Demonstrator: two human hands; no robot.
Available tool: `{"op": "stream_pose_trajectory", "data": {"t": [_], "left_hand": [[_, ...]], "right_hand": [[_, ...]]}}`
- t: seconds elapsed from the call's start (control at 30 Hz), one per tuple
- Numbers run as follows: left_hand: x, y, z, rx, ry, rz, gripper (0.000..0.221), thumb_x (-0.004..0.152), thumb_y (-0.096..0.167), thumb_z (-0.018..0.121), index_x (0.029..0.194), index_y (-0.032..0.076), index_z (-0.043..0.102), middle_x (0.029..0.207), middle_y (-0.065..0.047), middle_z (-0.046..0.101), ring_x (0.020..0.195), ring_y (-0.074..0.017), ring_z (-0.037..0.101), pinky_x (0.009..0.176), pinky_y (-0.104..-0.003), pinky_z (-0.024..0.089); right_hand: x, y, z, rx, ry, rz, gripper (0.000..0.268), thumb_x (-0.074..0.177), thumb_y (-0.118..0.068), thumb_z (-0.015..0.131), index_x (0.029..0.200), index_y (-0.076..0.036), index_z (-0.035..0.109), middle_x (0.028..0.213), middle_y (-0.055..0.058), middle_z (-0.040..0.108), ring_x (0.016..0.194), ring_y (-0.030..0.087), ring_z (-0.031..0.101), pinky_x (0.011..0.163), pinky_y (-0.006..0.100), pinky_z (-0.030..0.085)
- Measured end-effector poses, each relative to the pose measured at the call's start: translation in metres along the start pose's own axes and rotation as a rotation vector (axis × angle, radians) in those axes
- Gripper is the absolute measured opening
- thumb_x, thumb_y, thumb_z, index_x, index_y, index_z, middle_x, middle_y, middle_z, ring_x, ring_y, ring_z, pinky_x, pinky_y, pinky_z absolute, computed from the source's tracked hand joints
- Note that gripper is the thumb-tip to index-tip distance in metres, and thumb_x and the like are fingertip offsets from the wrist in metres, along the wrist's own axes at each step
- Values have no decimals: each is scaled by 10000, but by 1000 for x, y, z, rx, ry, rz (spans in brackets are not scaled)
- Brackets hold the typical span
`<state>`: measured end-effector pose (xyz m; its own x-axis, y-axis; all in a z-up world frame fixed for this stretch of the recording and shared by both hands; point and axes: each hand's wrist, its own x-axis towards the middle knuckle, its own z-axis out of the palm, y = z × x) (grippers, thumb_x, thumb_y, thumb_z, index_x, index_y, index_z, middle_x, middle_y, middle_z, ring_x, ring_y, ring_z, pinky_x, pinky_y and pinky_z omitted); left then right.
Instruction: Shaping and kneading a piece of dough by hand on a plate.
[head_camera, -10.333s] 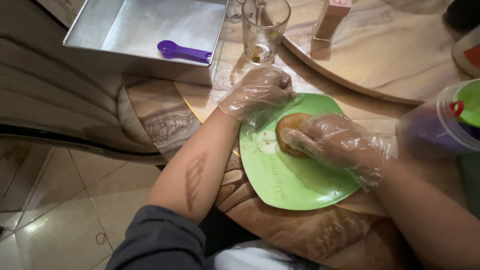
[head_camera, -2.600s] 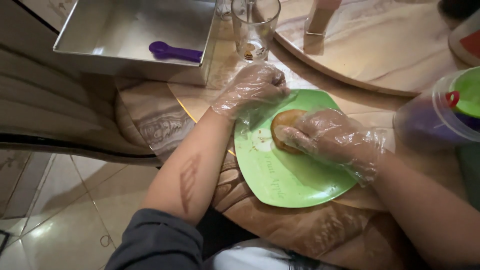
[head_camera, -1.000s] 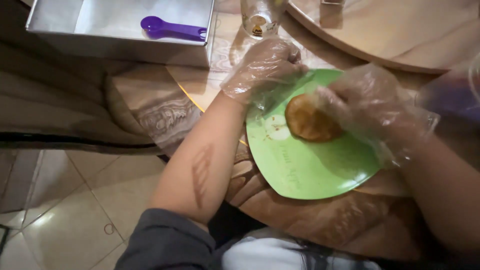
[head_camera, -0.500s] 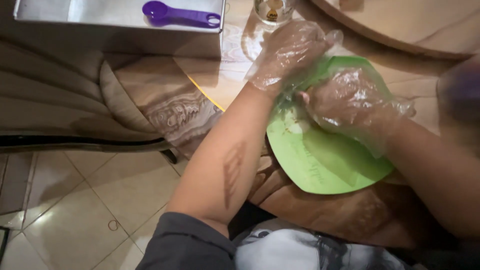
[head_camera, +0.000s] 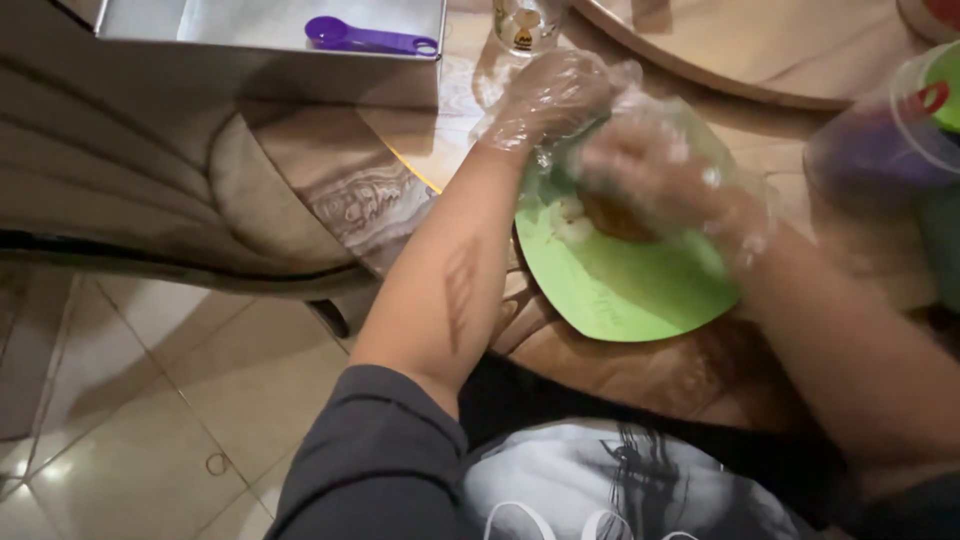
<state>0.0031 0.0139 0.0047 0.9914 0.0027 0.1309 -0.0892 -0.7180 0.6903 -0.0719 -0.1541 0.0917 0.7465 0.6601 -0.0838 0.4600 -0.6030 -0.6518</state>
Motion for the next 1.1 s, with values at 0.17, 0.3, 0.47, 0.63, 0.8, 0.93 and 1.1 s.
{"op": "stream_pose_trajectory", "data": {"t": [0.17,0.3,0.47,0.63,0.8,0.93,1.1], "left_hand": [[-12,5,-2,80,-17,67,118,759,274,699,652,230,717,642,46,624,646,-120,577,667,-294,516],[-10,6,-1,61,-10,34,124,635,256,770,750,264,815,880,51,751,890,-156,686,890,-384,552],[4,-14,20,65,159,206,136,729,238,739,602,203,705,688,29,688,672,-148,620,971,-360,478],[0,-13,13,12,127,163,121,633,231,726,724,191,795,798,-4,760,727,-216,664,738,-357,538],[-13,5,-2,24,39,95,107,686,294,854,764,235,812,890,35,776,888,-164,695,1007,-439,466],[-18,9,-6,17,59,132,85,661,289,845,684,237,782,831,46,759,907,-162,686,1055,-478,305],[-12,1,1,25,103,190,7,655,226,774,651,223,769,756,50,751,731,-142,657,1056,-412,430]], "right_hand": [[-23,42,34,-839,98,-563,495,1051,-401,360,1404,-187,634,1421,97,643,1304,372,559,1093,513,413],[-33,36,30,-776,183,-701,393,962,-251,595,1335,-175,694,1385,49,679,1288,296,585,1081,467,480],[-37,53,29,-712,117,-719,628,757,-109,626,1367,-246,687,1374,30,640,1351,327,524,1162,475,410],[-38,45,25,-407,-110,-518,366,928,-136,545,1183,-282,762,1409,56,603,1393,295,473,1201,459,352],[-45,30,3,-462,78,-567,118,927,-205,747,1013,-157,812,1199,68,767,993,167,703,864,282,597],[-49,53,4,-690,143,-363,488,962,-134,542,1437,-215,616,1512,127,568,1425,361,470,1166,408,419],[-53,67,-8,-992,212,-596,470,919,-194,605,1377,-152,698,1378,76,711,1437,381,535,1242,515,402]]}}
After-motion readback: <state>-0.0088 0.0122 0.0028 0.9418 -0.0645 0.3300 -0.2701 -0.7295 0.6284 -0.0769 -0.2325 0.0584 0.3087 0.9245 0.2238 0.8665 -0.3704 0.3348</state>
